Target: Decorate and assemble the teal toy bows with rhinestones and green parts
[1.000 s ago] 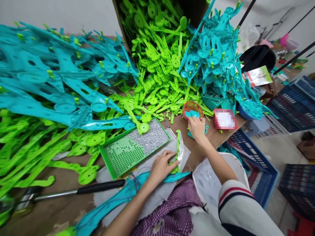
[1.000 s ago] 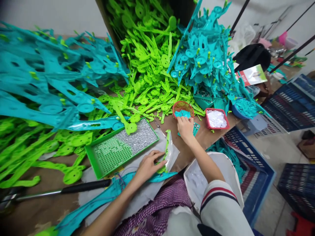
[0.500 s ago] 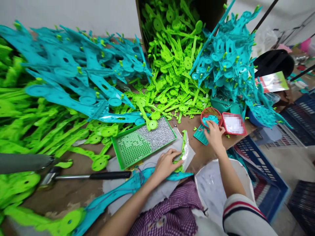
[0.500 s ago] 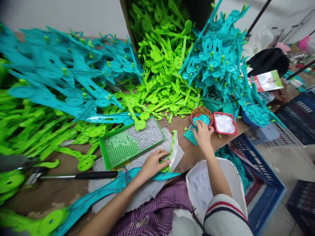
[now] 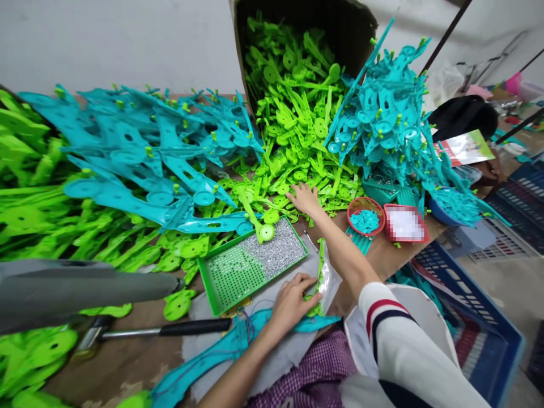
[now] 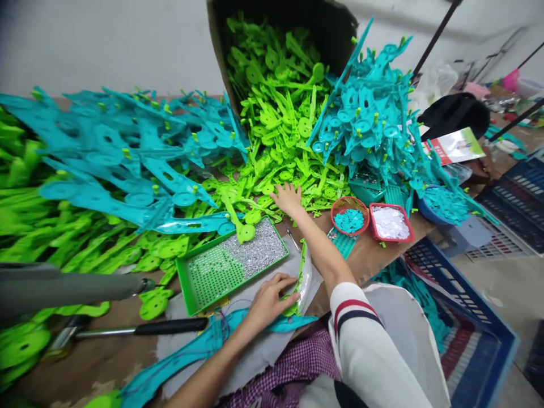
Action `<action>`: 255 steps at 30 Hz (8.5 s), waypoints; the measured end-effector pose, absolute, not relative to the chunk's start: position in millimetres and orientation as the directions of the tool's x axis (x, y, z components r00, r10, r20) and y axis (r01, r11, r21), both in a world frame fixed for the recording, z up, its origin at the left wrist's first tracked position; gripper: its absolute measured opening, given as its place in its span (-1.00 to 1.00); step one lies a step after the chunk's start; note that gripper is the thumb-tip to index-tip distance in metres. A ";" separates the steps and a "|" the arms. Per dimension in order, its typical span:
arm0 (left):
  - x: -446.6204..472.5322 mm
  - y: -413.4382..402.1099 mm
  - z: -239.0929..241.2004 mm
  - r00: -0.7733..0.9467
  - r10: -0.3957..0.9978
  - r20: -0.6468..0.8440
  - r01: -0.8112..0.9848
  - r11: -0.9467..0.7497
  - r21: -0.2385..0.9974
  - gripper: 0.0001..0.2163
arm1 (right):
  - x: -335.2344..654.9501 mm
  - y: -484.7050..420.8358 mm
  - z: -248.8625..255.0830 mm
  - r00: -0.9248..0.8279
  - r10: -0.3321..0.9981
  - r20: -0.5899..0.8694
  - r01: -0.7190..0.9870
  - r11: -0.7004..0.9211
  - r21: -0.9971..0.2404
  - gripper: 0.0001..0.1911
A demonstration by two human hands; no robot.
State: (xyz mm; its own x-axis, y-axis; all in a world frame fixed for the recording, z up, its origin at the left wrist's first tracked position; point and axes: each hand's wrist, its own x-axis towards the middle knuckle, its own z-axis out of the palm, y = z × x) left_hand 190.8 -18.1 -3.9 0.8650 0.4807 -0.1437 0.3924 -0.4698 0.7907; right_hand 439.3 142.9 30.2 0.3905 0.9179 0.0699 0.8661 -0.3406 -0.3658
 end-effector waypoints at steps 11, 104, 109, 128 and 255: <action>187.4 -20.6 1.0 0.854 0.490 -0.175 0.406 -0.417 0.813 -0.58 | 429.7 133.0 41.3 0.383 0.913 0.142 0.916 -0.355 -0.186 -0.62; 184.8 -26.2 -6.0 0.864 0.495 -0.096 0.350 -0.451 0.821 -0.62 | 222.4 221.3 113.6 -0.273 0.924 0.267 0.886 0.349 -0.304 -0.68; 185.0 -24.0 -2.6 0.863 0.498 -0.087 0.352 -0.467 0.811 -0.57 | 263.4 135.8 131.4 -0.145 0.912 0.384 0.909 0.276 -0.312 -0.56; 140.5 -61.3 58.1 0.792 0.546 -0.273 0.017 0.428 0.904 -0.43 | 316.6 -161.9 35.7 0.250 0.930 0.269 0.832 -0.065 -0.551 -0.36; 181.3 -32.1 10.7 0.809 0.545 -0.222 0.497 -0.429 0.754 -0.73 | 382.8 -84.3 1.7 0.358 0.929 0.099 0.906 -0.320 -0.277 -0.54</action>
State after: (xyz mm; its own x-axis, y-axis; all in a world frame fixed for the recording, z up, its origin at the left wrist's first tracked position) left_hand 181.3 -32.1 10.7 0.8086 0.5446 -0.2225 0.4967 -0.4294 0.7543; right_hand 382.8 -84.3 1.7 0.3576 0.9286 0.0989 0.9063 -0.3196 -0.2766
